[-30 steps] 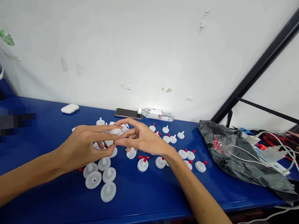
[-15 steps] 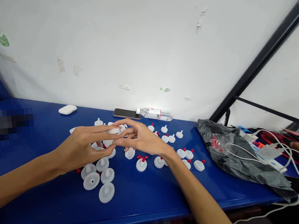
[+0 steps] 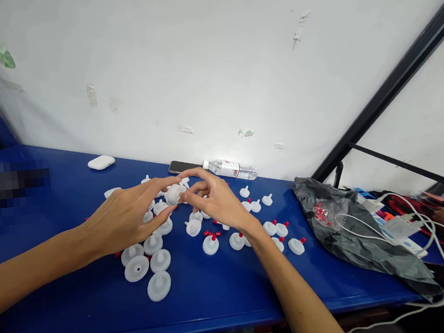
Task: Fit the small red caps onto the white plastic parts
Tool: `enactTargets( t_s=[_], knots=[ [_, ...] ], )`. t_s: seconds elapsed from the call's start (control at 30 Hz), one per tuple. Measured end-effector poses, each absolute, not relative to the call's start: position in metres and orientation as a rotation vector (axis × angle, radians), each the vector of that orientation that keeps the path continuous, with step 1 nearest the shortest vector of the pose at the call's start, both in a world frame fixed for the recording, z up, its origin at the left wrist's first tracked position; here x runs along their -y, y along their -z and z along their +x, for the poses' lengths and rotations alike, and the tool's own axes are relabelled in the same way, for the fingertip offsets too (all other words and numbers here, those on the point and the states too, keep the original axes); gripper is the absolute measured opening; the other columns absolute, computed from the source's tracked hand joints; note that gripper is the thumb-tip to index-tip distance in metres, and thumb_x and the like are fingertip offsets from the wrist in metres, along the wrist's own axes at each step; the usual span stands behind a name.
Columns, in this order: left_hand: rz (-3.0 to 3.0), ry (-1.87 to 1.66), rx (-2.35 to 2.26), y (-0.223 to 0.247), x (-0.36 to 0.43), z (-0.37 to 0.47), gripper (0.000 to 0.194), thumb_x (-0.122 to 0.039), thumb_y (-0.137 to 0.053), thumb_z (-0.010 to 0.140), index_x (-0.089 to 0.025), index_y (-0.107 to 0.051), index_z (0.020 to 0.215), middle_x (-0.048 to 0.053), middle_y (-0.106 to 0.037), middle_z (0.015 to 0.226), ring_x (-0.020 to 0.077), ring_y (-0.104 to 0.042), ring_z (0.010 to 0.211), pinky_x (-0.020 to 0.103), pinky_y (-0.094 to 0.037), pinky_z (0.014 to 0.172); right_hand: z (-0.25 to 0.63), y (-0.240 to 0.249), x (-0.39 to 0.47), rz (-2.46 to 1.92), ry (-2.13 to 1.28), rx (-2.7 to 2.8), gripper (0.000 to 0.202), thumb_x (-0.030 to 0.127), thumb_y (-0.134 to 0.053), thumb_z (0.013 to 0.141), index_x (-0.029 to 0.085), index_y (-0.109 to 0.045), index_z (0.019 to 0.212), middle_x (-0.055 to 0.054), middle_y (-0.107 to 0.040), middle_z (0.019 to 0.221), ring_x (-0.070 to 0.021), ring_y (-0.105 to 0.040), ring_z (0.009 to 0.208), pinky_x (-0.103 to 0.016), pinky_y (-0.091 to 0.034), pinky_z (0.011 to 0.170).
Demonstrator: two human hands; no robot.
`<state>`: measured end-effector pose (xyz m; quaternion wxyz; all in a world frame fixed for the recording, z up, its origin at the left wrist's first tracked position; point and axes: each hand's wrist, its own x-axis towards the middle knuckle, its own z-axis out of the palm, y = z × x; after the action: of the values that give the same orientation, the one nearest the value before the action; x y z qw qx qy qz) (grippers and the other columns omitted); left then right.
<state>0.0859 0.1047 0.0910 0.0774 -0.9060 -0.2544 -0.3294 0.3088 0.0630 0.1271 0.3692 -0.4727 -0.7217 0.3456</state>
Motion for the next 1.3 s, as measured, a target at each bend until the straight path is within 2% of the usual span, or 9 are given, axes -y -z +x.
enactTargets(
  t_s=[0.1,0.27,0.4,0.47,0.6,0.77,1.0,1.17,1.3],
  knots=[
    [-2.730,0.928,0.854,-0.088,-0.105,0.086,0.055,-0.034,-0.053,0.103,-0.024,-0.035,0.153,0.008,-0.069,0.127,0.0204,-0.071,0.089,0.027,-0.047,0.055,0.312,-0.123,-0.068,-1.271,-0.702,1.860,0.029,0.031,-0.064,0.096,0.025,-0.064,0.125,-0.002,-0.077,0.089,-0.0138,-0.066,0.064,-0.028,-0.052,0.061],
    [-2.772,0.826,0.766,-0.081,-0.111,0.086,0.039,-0.033,-0.047,0.104,-0.020,-0.053,0.140,0.009,-0.068,0.115,0.0284,-0.065,0.105,0.040,-0.059,0.075,0.313,-0.117,-0.073,-1.330,-0.506,1.949,0.021,0.030,-0.058,0.099,0.022,-0.076,0.108,-0.003,-0.078,0.082,-0.0177,-0.072,0.074,-0.029,-0.053,0.065],
    [-2.822,0.832,0.732,-0.080,-0.112,0.086,0.033,-0.029,-0.047,0.104,-0.016,-0.061,0.131,0.010,-0.068,0.112,0.0293,-0.063,0.106,0.047,-0.059,0.084,0.310,-0.117,-0.070,-1.405,-0.533,2.004,0.022,0.031,-0.058,0.100,0.022,-0.073,0.113,-0.001,-0.078,0.077,-0.0136,-0.064,0.056,-0.027,-0.048,0.056],
    [-2.844,0.821,0.733,-0.079,-0.113,0.086,0.031,-0.029,-0.048,0.104,-0.015,-0.064,0.127,0.010,-0.068,0.111,0.0294,-0.062,0.107,0.048,-0.059,0.085,0.309,-0.117,-0.069,-1.424,-0.545,2.059,0.024,0.031,-0.056,0.101,0.023,-0.071,0.118,0.001,-0.077,0.073,-0.0123,-0.060,0.051,-0.027,-0.046,0.056],
    [-2.862,0.792,0.704,-0.079,-0.114,0.086,0.027,-0.027,-0.048,0.103,-0.014,-0.069,0.115,0.012,-0.069,0.107,0.0295,-0.061,0.103,0.047,-0.059,0.083,0.308,-0.114,-0.070,-1.468,-0.506,2.214,0.025,0.028,-0.054,0.103,0.024,-0.069,0.123,0.002,-0.078,0.072,-0.0151,-0.069,0.061,-0.027,-0.046,0.062],
    [-2.875,0.801,0.668,-0.081,-0.113,0.087,0.026,-0.023,-0.048,0.102,-0.014,-0.072,0.105,0.011,-0.069,0.101,0.0282,-0.061,0.099,0.047,-0.057,0.085,0.310,-0.109,-0.073,-1.517,-0.422,2.271,0.019,0.026,-0.056,0.102,0.024,-0.071,0.114,0.002,-0.079,0.071,-0.0175,-0.071,0.064,-0.028,-0.044,0.064],
    [-2.897,0.824,0.652,-0.081,-0.114,0.087,0.029,-0.022,-0.046,0.102,-0.015,-0.073,0.100,0.010,-0.070,0.099,0.0267,-0.061,0.098,0.042,-0.056,0.081,0.311,-0.110,-0.071,-1.525,-0.306,2.280,0.016,0.027,-0.061,0.100,0.024,-0.073,0.110,0.002,-0.080,0.077,-0.0182,-0.072,0.069,-0.028,-0.042,0.065],
    [-2.886,0.823,0.666,-0.081,-0.114,0.086,0.029,-0.022,-0.045,0.102,-0.015,-0.073,0.100,0.009,-0.070,0.096,0.0257,-0.061,0.094,0.043,-0.055,0.082,0.310,-0.111,-0.070,-1.495,-0.301,2.281,0.014,0.032,-0.065,0.099,0.025,-0.075,0.106,0.002,-0.079,0.079,-0.0161,-0.069,0.066,-0.027,-0.039,0.062],
    [-2.858,0.833,0.738,-0.082,-0.113,0.087,0.032,-0.025,-0.043,0.103,-0.014,-0.072,0.098,0.009,-0.069,0.092,0.0261,-0.061,0.091,0.045,-0.055,0.082,0.306,-0.115,-0.067,-1.470,-0.307,2.254,0.014,0.033,-0.063,0.100,0.024,-0.074,0.100,0.003,-0.076,0.073,-0.0131,-0.063,0.059,-0.026,-0.038,0.060]
  ],
)
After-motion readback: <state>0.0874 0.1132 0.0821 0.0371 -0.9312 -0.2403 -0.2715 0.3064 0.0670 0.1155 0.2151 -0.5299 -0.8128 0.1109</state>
